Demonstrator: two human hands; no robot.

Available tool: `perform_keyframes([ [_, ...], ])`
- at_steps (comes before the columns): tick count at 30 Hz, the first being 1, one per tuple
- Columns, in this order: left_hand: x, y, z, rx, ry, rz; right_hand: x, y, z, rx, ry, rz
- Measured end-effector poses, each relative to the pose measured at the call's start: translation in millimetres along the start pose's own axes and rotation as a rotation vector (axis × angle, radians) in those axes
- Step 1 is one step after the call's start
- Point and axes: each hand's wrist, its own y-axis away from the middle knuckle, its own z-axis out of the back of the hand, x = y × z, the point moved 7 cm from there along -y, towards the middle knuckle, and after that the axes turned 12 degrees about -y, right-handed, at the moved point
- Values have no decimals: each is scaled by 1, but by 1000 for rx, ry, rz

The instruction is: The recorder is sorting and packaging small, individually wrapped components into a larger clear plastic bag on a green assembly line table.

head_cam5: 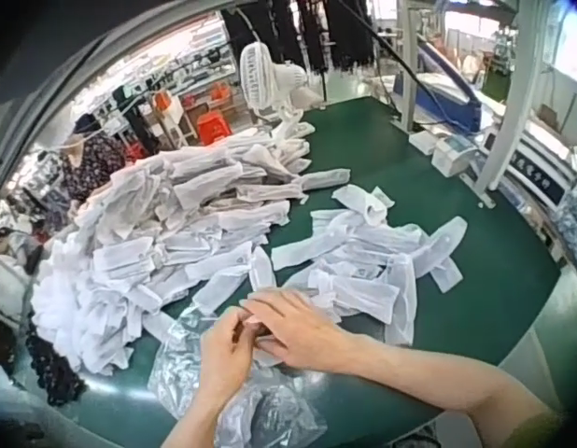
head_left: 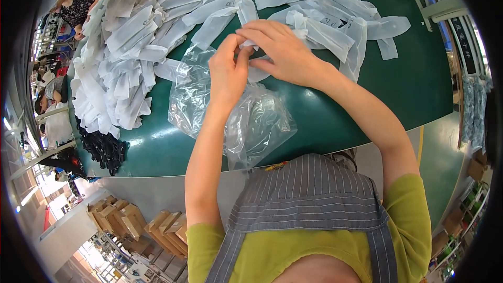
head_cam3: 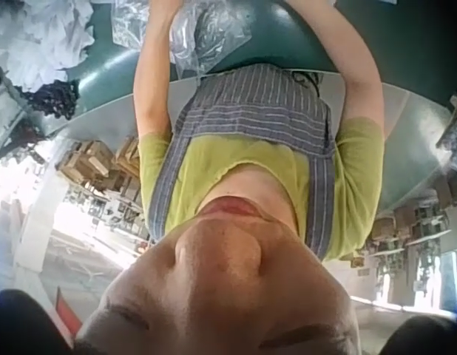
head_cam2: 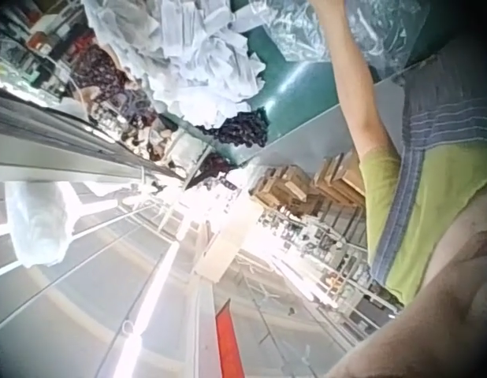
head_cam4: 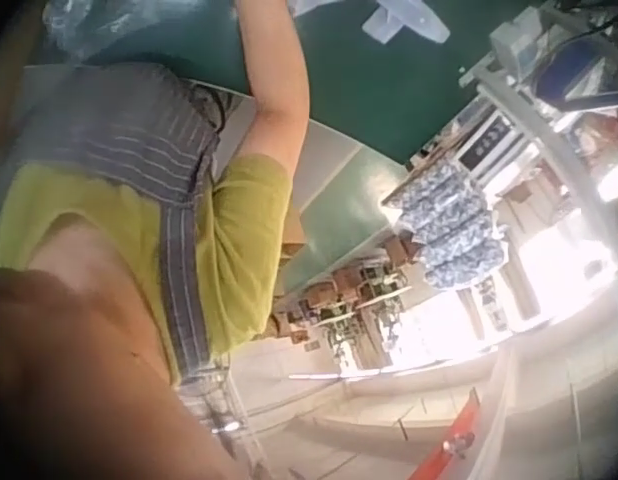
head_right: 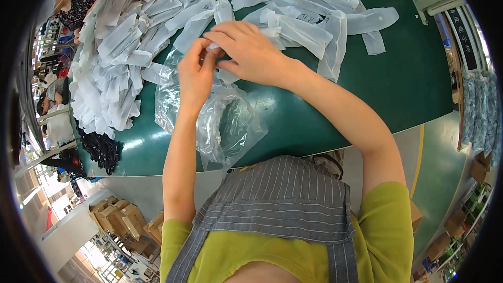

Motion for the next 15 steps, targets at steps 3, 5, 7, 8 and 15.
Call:
perform_keyframes([
  [3,-35,5,25,-159,100,-78,5,-15,15,-108,-83,20],
  [5,-40,16,26,-228,193,-78,12,-21,32,-122,-70,-2],
  [7,-29,32,12,-169,53,43,13,-13,43,-133,-56,-27],
  [8,-18,42,-14,91,101,82,7,-4,47,-155,-139,-138],
  [15,29,75,-24,93,-255,157,-5,66,38,126,-137,-273],
])
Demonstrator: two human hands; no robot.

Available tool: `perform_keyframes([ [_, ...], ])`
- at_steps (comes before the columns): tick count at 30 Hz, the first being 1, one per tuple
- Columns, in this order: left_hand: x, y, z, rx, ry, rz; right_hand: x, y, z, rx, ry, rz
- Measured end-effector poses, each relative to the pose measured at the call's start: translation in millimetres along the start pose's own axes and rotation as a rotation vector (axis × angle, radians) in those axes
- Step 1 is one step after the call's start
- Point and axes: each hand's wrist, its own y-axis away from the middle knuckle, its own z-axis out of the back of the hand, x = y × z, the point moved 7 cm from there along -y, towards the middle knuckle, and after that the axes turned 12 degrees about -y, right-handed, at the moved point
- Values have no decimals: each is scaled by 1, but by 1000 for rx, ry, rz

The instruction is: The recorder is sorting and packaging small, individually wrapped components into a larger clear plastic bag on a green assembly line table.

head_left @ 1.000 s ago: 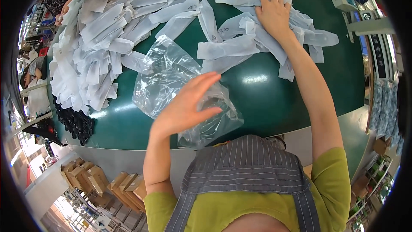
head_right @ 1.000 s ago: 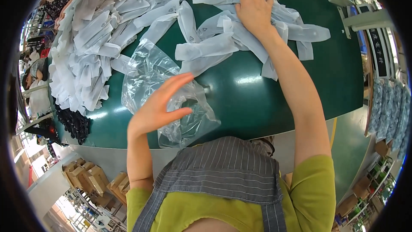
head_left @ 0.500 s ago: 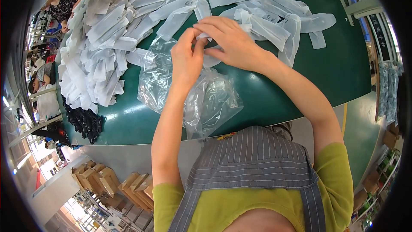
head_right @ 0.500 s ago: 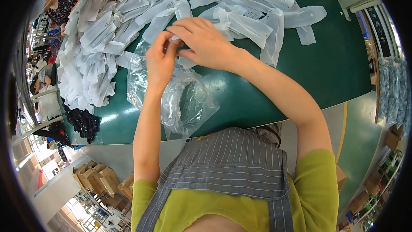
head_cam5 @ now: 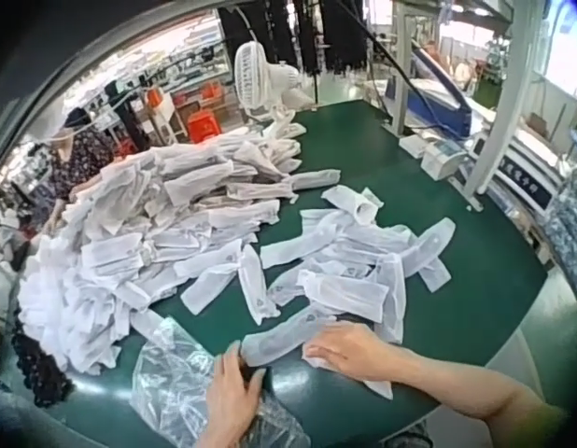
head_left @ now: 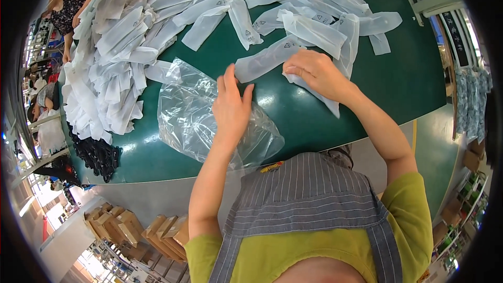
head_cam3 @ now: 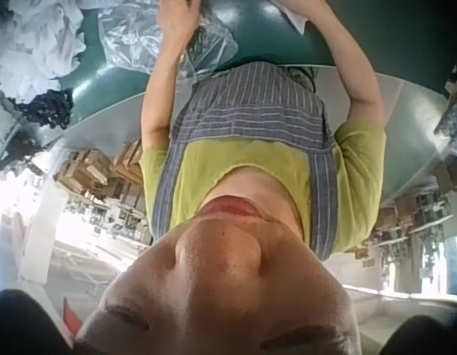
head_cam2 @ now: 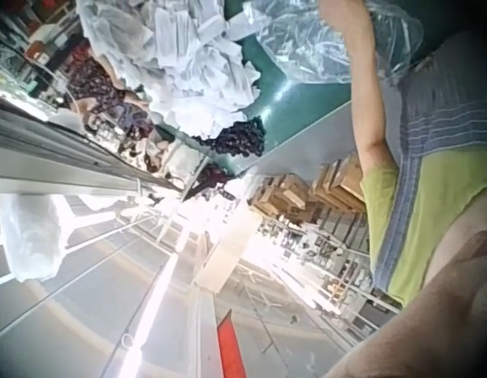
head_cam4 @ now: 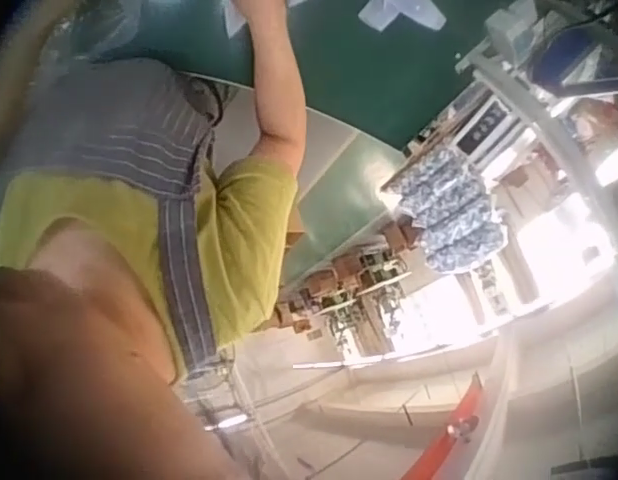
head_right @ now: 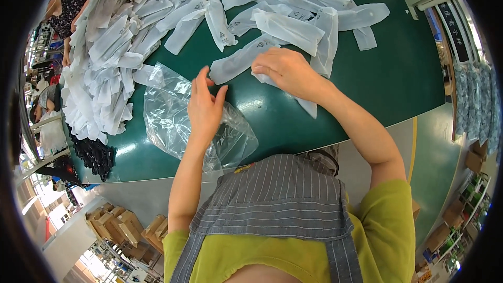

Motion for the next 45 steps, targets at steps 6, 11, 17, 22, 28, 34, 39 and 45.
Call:
perform_keyframes([
  [6,-20,-20,25,-363,69,-332,-2,1,24,-111,-293,-308],
  [11,-50,8,57,-228,229,-289,-3,0,59,-256,-415,-309],
  [17,-9,13,-17,372,913,211,-17,-37,-29,33,-161,-216],
  [22,-32,32,3,-2,44,-243,-16,-17,-44,-31,98,-94],
  [28,-75,59,-23,-53,-261,-834,13,43,-5,-16,357,11],
  [34,-88,41,-65,-80,-223,-850,-10,51,10,-49,433,-56],
  [39,-99,31,-39,-178,-266,-931,-36,48,2,228,-286,-637],
  [45,-85,23,-57,-53,-107,-894,-13,22,41,-168,409,-25],
])
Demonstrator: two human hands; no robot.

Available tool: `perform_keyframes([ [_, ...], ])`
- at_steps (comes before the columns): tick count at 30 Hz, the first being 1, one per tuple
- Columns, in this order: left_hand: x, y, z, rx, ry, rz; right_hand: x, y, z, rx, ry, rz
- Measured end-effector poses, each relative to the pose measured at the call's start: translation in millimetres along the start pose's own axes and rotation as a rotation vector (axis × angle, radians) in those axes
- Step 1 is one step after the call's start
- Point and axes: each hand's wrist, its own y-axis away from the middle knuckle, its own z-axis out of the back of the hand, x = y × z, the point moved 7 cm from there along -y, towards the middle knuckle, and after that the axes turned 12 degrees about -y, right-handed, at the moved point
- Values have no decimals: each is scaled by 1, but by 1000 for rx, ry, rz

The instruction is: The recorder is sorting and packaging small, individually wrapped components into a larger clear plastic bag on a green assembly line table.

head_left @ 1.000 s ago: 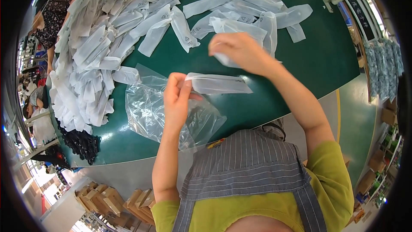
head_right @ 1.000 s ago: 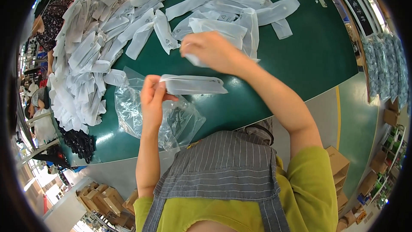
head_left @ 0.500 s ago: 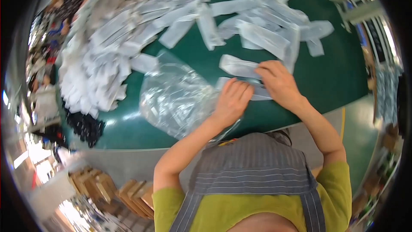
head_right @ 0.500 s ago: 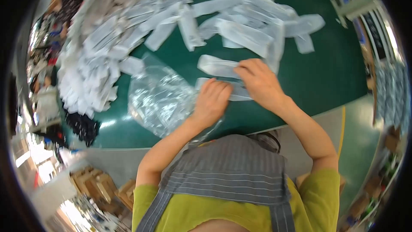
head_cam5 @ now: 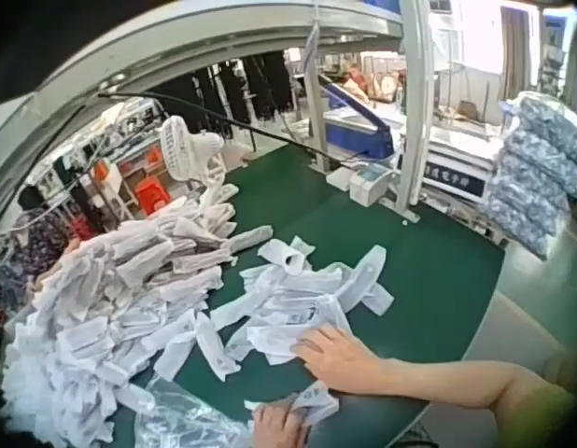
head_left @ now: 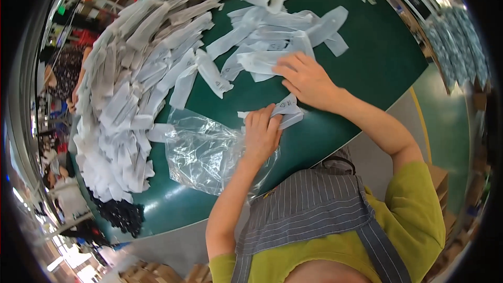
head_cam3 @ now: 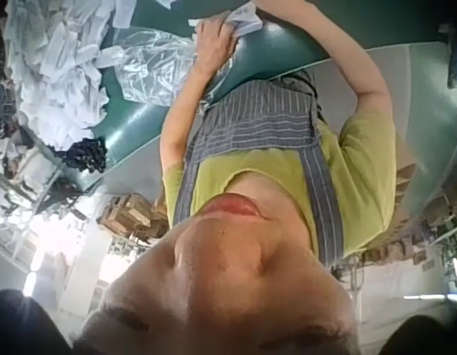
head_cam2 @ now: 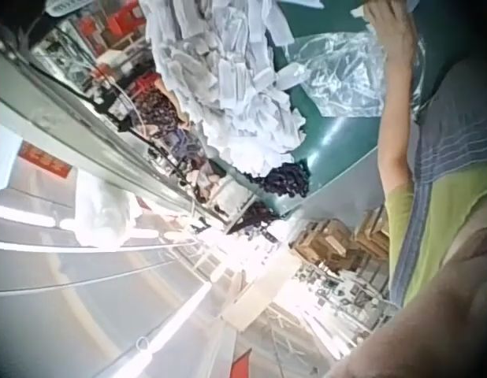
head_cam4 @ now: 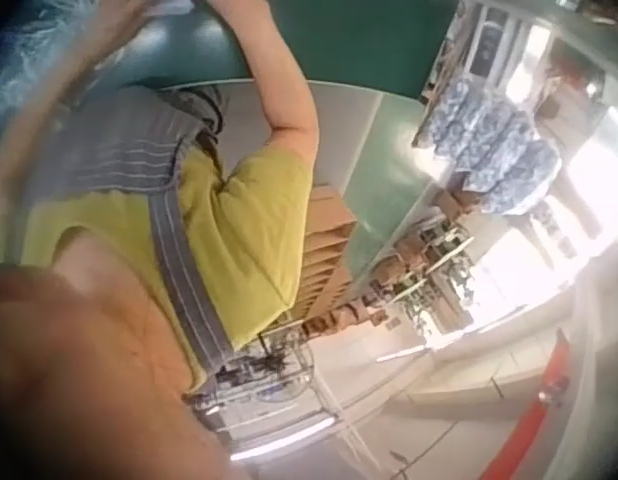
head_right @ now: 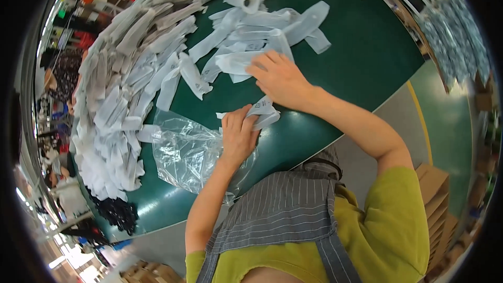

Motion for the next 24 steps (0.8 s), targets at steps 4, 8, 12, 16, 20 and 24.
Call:
perform_keyframes([
  [4,-28,-7,-7,13,165,-68,-29,-3,13,-108,367,-47],
  [8,-31,-9,1,27,47,-72,-16,14,15,-140,178,-30],
  [12,-24,-15,0,115,-77,-60,-1,52,-2,125,-222,-18],
  [16,-19,-7,-11,74,-51,-80,2,37,38,79,-45,88],
  [20,-21,-8,-11,19,52,-87,-24,38,40,129,363,235],
  [24,-34,-7,-10,103,23,-106,-19,6,10,176,238,159],
])
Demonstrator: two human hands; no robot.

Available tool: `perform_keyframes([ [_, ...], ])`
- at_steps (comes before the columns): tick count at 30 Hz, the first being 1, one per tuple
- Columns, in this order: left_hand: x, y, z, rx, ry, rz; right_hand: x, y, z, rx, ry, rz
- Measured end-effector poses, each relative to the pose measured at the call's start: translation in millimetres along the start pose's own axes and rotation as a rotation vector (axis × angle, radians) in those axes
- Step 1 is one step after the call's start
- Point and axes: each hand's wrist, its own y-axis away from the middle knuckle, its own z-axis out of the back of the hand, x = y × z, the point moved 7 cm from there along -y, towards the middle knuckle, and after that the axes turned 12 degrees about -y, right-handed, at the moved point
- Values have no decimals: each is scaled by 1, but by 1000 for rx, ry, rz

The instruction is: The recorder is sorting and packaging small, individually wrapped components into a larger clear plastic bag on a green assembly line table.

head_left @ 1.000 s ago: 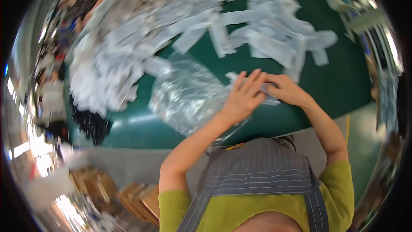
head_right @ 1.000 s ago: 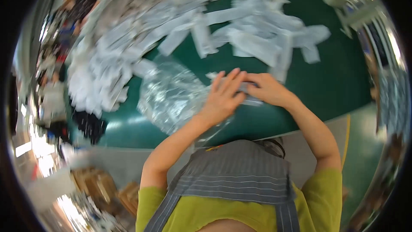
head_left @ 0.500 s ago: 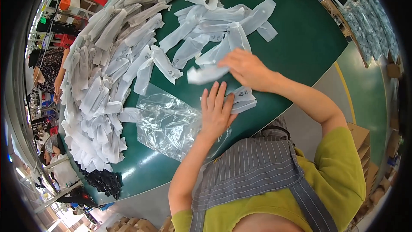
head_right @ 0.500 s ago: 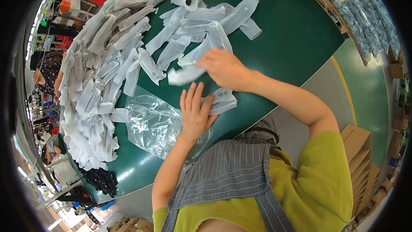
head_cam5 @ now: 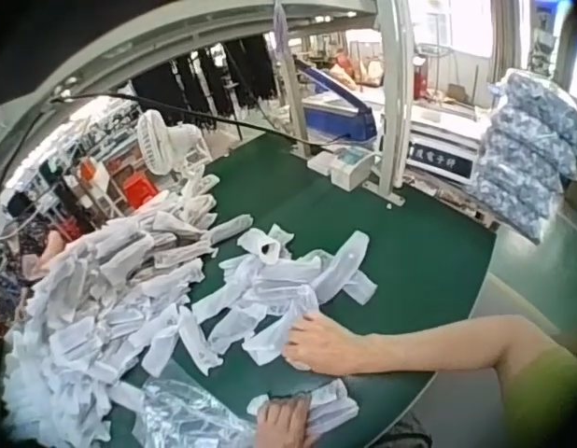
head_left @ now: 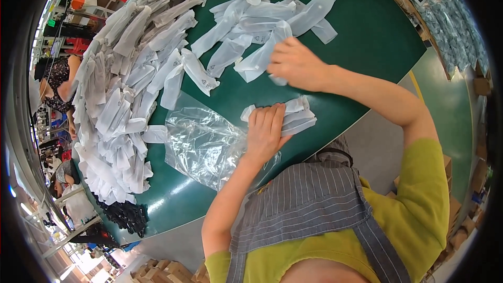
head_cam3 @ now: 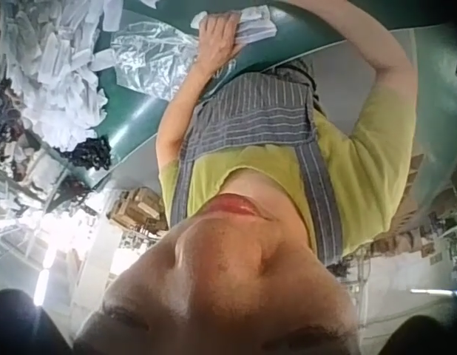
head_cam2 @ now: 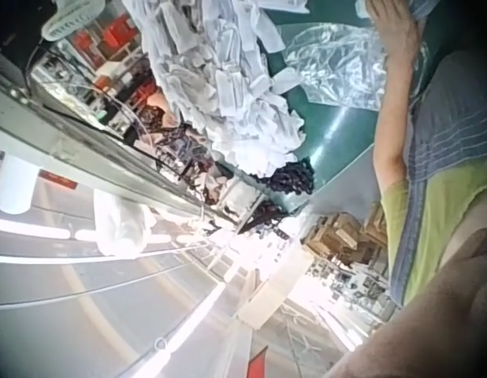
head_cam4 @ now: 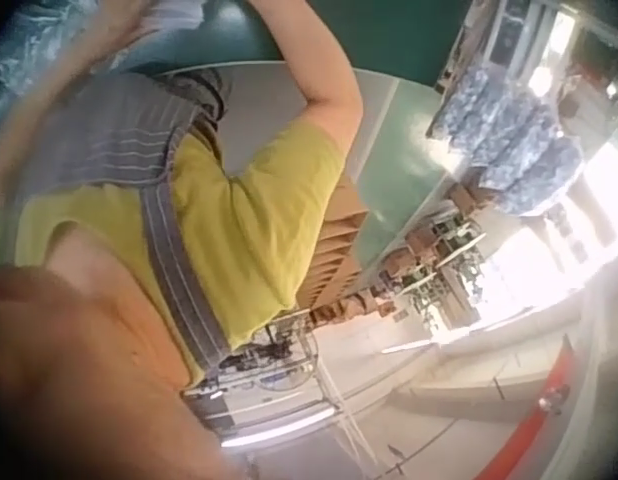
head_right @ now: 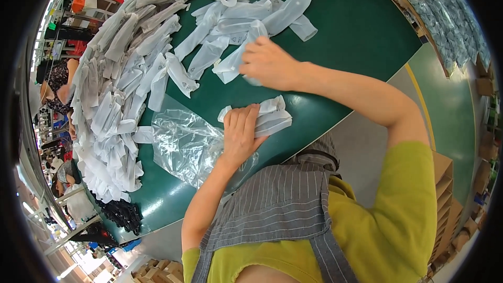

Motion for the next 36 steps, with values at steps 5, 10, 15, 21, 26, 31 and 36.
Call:
perform_keyframes([
  [5,-6,-10,16,-35,-61,0,22,-55,-24,0,-396,-184],
  [10,-1,-8,6,119,-169,-5,27,-61,-78,332,-529,-291],
  [15,6,-11,9,62,-108,110,-2,-30,-22,-159,-373,-203],
  [21,13,-13,0,-75,94,-4,-38,-2,-2,-287,181,-48],
  [26,12,-22,16,-148,-122,65,5,3,-30,129,-405,-96],
  [31,26,-35,10,-58,-93,180,-2,34,4,-7,-522,-251],
  [36,39,-49,3,-117,-267,517,36,80,15,-80,-730,-760],
])
